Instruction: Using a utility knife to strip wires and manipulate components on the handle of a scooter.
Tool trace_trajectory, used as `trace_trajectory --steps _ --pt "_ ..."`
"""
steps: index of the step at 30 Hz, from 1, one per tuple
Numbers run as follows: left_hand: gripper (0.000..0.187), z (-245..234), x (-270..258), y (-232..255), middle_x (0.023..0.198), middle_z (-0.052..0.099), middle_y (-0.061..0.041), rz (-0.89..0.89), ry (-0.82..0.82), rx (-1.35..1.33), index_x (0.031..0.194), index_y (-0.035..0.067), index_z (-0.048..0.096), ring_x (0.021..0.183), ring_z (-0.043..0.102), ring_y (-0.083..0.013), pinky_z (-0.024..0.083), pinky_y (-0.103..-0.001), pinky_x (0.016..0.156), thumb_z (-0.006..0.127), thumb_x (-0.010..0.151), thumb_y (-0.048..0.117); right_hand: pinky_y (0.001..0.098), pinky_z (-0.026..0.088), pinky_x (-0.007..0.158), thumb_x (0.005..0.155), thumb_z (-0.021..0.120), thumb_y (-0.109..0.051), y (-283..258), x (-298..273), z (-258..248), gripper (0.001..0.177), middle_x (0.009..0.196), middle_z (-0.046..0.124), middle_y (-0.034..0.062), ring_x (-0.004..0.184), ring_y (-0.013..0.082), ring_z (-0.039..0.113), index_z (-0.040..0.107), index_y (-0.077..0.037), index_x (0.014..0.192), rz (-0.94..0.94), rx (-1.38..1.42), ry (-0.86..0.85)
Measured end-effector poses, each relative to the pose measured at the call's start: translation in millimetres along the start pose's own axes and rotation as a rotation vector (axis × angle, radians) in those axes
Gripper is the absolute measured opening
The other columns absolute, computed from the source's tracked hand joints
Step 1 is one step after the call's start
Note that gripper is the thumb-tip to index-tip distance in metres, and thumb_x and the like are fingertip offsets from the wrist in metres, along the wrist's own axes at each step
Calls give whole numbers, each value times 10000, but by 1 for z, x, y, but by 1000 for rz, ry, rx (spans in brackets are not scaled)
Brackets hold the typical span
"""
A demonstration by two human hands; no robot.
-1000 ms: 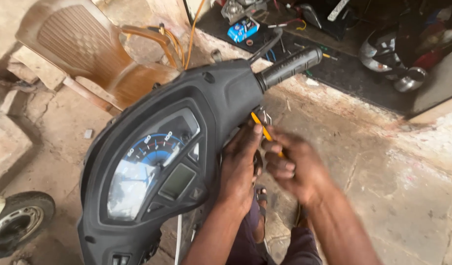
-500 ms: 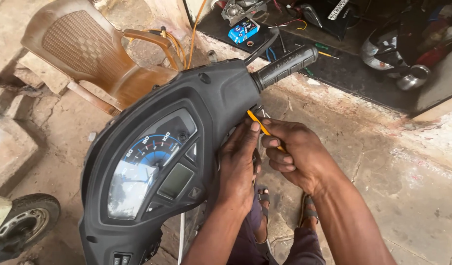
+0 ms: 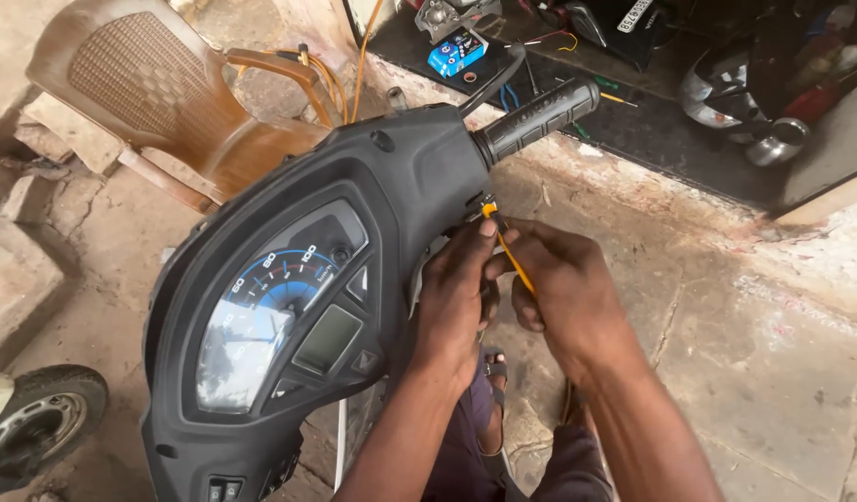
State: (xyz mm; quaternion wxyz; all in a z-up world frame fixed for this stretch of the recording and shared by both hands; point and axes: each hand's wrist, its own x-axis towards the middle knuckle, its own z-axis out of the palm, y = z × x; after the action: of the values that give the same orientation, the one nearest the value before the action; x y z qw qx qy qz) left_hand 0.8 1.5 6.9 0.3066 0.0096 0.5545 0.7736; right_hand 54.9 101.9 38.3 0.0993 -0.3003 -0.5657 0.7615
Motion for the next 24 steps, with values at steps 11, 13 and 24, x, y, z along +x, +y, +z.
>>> trace_trajectory --steps 11,13,24 --pt "288 0 2 -6 695 536 42 58 94 -89 1110 65 782 487 360 -17 299 -220 430 677 979 299 353 437 428 938 744 -254 7 -5 2 255 688 716 57 440 162 559 791 -167 1173 -626 -999 272" --pt "263 4 3 -3 735 609 59 52 117 -188 1055 55 753 483 401 -35 314 -230 432 685 952 287 342 509 470 892 777 -178 -1 -4 0 282 819 759 77 515 172 653 792 -130 1169 -811 -1043 249" --pt "247 4 1 -1 641 519 30 22 124 -319 995 51 737 442 385 -46 295 -244 403 704 965 294 347 523 459 871 781 -188 -15 -9 9 284 806 749 96 516 199 666 789 -124 1148 -882 -1160 218"
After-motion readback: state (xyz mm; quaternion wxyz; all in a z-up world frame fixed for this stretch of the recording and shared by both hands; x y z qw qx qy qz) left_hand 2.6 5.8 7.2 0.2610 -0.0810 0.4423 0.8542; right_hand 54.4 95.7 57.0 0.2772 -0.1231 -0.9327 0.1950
